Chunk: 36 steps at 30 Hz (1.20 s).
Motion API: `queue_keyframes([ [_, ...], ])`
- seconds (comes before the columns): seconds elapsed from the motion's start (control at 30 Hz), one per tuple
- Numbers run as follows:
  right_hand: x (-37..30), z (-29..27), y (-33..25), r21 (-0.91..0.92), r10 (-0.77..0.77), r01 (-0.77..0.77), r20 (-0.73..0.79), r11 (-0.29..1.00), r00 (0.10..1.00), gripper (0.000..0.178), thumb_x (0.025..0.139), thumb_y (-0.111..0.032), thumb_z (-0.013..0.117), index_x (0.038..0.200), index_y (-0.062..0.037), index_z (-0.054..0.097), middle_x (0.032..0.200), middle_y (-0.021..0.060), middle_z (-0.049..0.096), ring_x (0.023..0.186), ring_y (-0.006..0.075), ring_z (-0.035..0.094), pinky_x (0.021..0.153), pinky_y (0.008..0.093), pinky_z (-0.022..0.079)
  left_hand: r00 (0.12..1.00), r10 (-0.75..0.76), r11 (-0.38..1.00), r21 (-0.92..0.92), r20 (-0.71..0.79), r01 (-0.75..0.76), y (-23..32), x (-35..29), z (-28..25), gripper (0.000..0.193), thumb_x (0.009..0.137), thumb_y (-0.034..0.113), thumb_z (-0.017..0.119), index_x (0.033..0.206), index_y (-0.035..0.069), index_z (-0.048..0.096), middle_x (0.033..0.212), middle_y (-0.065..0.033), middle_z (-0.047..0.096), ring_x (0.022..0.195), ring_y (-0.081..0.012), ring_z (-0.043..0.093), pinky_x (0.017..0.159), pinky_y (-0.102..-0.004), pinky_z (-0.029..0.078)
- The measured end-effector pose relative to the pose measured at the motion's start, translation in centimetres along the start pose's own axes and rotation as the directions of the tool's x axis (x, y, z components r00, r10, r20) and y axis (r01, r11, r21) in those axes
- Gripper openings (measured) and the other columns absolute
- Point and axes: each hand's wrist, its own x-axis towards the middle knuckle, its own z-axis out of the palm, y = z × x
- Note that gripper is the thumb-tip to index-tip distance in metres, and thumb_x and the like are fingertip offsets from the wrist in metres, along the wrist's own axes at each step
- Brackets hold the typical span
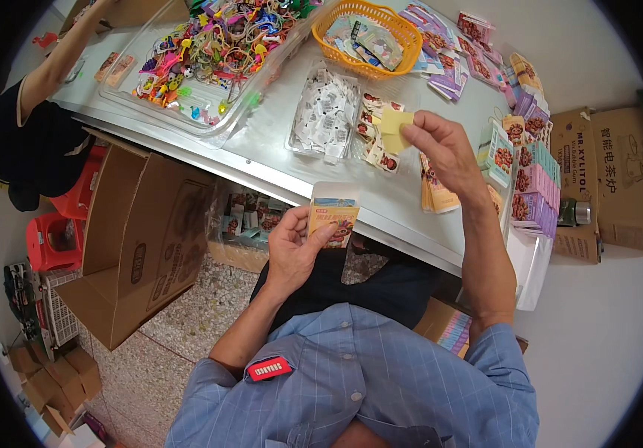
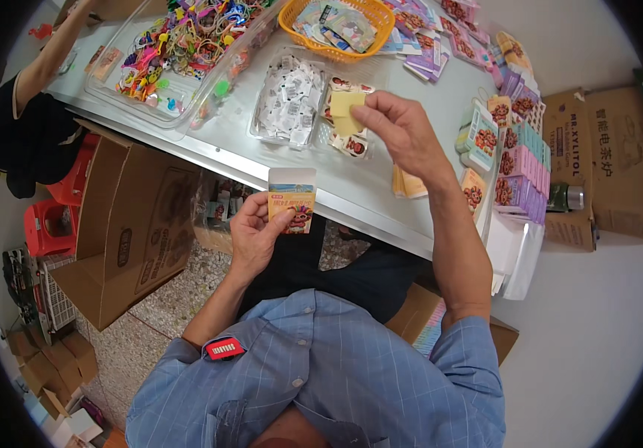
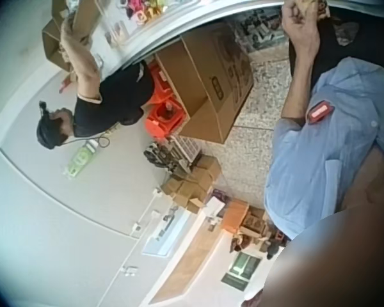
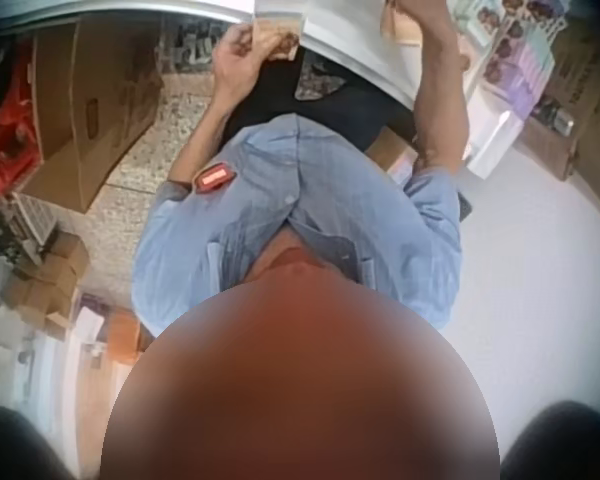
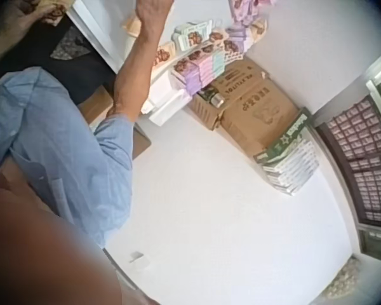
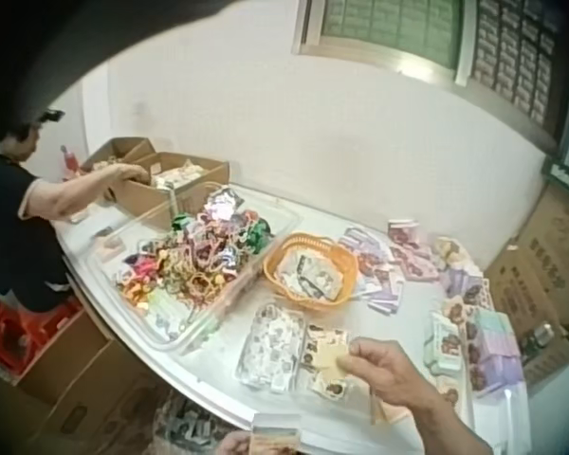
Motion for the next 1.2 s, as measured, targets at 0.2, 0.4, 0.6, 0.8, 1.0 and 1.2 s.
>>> queue_keyframes([
  [0.2,-0.3,1.2,1.0,-0.086,-0.045,0.045,-0.005,0.995,0.999,0.026,0.103,-0.024,0.056,0.089,-0.0024,0.061,0.075,-0.0058,0.052,0.071,0.0044,0.043,0.065,0.0225,0.038,1.0,0.015,1.0,0.002,0.02,-0.015,0.5,0.7,1.0,0.03,0.093,-0.001,0.067,0.12,-0.006,0.053,0.111,-0.0162,0.069,0.1,-0.0163,0.067,0.088,-0.0299,0.057],
  [0.4,2.6,-0.8,0.9,-0.518,0.082,-0.128,-0.111,0.846,0.99,0.032,0.098,-0.029,0.065,0.081,-0.0016,0.066,0.067,-0.0036,0.054,0.064,0.0057,0.045,0.058,0.0248,0.039,1.0,0.023,1.0,-0.008,0.015,-0.023,0.6,0.5,0.9,0.031,0.093,-0.001,0.067,0.12,-0.006,0.053,0.111,-0.0163,0.069,0.1,-0.0166,0.068,0.088,-0.0302,0.057],
  [0.6,1.1,1.4,-0.8,-0.237,-0.023,-0.01,-0.137,0.972,0.99,0.031,0.094,-0.027,0.069,0.082,0.0018,0.068,0.066,-0.0035,0.059,0.063,0.0053,0.049,0.057,0.0244,0.039,0.999,0.021,1.0,-0.018,-0.024,-0.022,0.4,0.3,0.0,0.032,0.093,-0.001,0.068,0.12,-0.006,0.053,0.111,-0.0153,0.069,0.101,-0.0157,0.067,0.089,-0.0287,0.056],
  [0.8,-2.2,5.9,-1.0,-0.258,-0.506,0.487,-0.01,0.835,0.863,0.008,0.083,-0.009,0.077,0.083,-0.0048,0.07,0.105,0.0082,0.068,0.095,0.0177,0.062,0.08,0.0305,0.049,0.999,0.011,0.999,-0.035,0.03,-0.01,0.6,0.6,0.4,0.034,0.092,-0.001,0.069,0.122,-0.005,0.054,0.113,-0.0137,0.069,0.102,-0.0148,0.066,0.089,-0.0275,0.055],
  [1.0,-3.3,8.1,0.1,-0.383,-0.519,0.482,0.006,0.788,0.855,0.011,0.078,-0.011,0.08,0.082,-0.006,0.071,0.113,0.007,0.066,0.114,0.0286,0.059,0.096,0.0408,0.047,0.998,0.031,1.0,-0.001,0.061,-0.031,0.7,0.2,0.6,0.036,0.091,0.0,0.07,0.124,-0.005,0.053,0.114,-0.0126,0.068,0.103,-0.0142,0.066,0.089,-0.0272,0.055],
  [1.2,-3.6,7.3,0.1,-0.294,-0.448,0.423,-0.021,0.857,0.894,0.009,0.078,-0.01,0.08,0.083,-0.0069,0.073,0.112,0.0072,0.066,0.118,0.0301,0.057,0.098,0.0415,0.045,0.996,0.013,1.0,0.004,0.092,-0.014,0.5,-0.3,0.6,0.037,0.091,0.001,0.071,0.124,-0.004,0.054,0.114,-0.0115,0.068,0.103,-0.0142,0.066,0.089,-0.0272,0.055],
])
